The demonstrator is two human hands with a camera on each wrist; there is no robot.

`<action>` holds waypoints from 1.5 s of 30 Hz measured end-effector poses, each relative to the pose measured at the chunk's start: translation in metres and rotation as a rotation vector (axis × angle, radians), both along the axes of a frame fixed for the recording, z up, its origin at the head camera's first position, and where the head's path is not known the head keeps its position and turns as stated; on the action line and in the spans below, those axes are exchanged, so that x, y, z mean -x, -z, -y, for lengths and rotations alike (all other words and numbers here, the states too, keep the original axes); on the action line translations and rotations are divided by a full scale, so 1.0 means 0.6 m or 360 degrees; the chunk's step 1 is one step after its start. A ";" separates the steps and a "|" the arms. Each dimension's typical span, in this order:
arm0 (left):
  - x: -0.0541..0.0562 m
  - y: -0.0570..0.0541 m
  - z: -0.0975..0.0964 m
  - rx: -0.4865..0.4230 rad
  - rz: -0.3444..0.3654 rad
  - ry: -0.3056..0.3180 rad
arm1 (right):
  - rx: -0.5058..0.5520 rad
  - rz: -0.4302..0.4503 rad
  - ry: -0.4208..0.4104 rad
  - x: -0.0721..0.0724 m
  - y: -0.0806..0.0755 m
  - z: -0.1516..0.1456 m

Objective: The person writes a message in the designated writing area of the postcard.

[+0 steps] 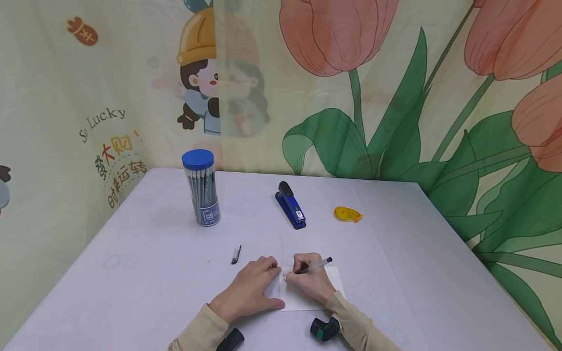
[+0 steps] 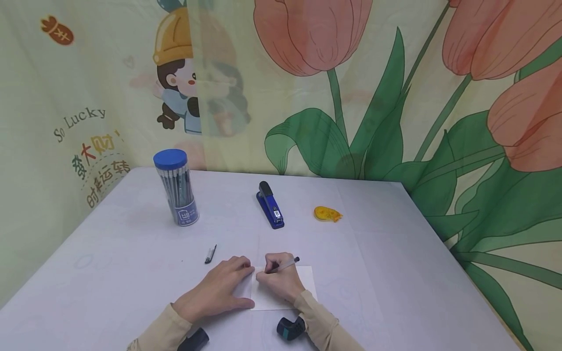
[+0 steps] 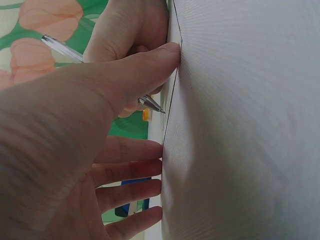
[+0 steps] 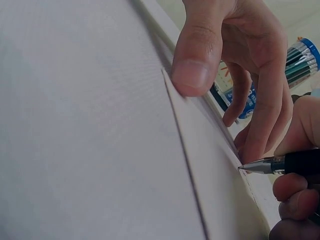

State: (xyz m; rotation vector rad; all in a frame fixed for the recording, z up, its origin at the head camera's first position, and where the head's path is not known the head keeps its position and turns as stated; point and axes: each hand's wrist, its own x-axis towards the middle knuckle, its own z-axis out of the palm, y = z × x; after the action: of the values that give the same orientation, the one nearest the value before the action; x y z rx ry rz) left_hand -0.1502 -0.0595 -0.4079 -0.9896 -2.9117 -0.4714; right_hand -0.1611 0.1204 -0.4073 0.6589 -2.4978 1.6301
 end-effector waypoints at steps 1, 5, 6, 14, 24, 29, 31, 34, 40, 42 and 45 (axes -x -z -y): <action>0.000 0.000 0.000 0.0001 -0.0001 0.0001 | -0.0001 -0.0001 -0.0002 0.000 0.000 0.000; 0.000 0.000 0.000 0.0001 -0.0002 0.0001 | 0.0002 0.0006 -0.0006 0.001 0.001 0.000; 0.000 0.000 0.000 0.0001 -0.0002 0.0001 | 0.0003 0.0008 -0.0007 0.001 0.001 0.000; 0.000 0.000 0.000 0.0005 -0.0010 0.0004 | 0.0003 0.0012 -0.0001 0.001 0.003 0.001; -0.001 -0.001 0.001 0.0003 0.0005 -0.0003 | 0.0021 0.0068 0.0077 -0.003 -0.003 0.000; -0.001 -0.001 0.000 -0.0002 0.0013 -0.0006 | -0.0002 0.0104 0.0126 -0.004 -0.005 -0.003; -0.001 0.000 0.000 -0.0004 0.0014 -0.0009 | -0.0005 0.0109 0.0133 -0.004 -0.005 -0.005; 0.000 -0.001 0.000 -0.0008 0.0017 -0.0012 | -0.0008 0.0102 0.0129 -0.003 -0.005 -0.006; -0.002 -0.002 -0.001 -0.0020 0.0022 -0.0015 | 0.0004 0.0101 0.0105 -0.003 -0.003 -0.006; -0.001 -0.001 -0.001 -0.0019 0.0031 -0.0021 | 0.0000 0.0108 0.0099 -0.003 -0.002 -0.005; 0.000 -0.001 -0.002 -0.0011 0.0040 -0.0027 | -0.0019 0.0112 0.0097 -0.002 -0.003 -0.004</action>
State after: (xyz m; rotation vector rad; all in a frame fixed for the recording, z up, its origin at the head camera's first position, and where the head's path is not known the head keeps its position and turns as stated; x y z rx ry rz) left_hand -0.1499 -0.0585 -0.4074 -0.9640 -2.9359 -0.4967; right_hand -0.1596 0.1228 -0.4058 0.5298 -2.5508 1.6466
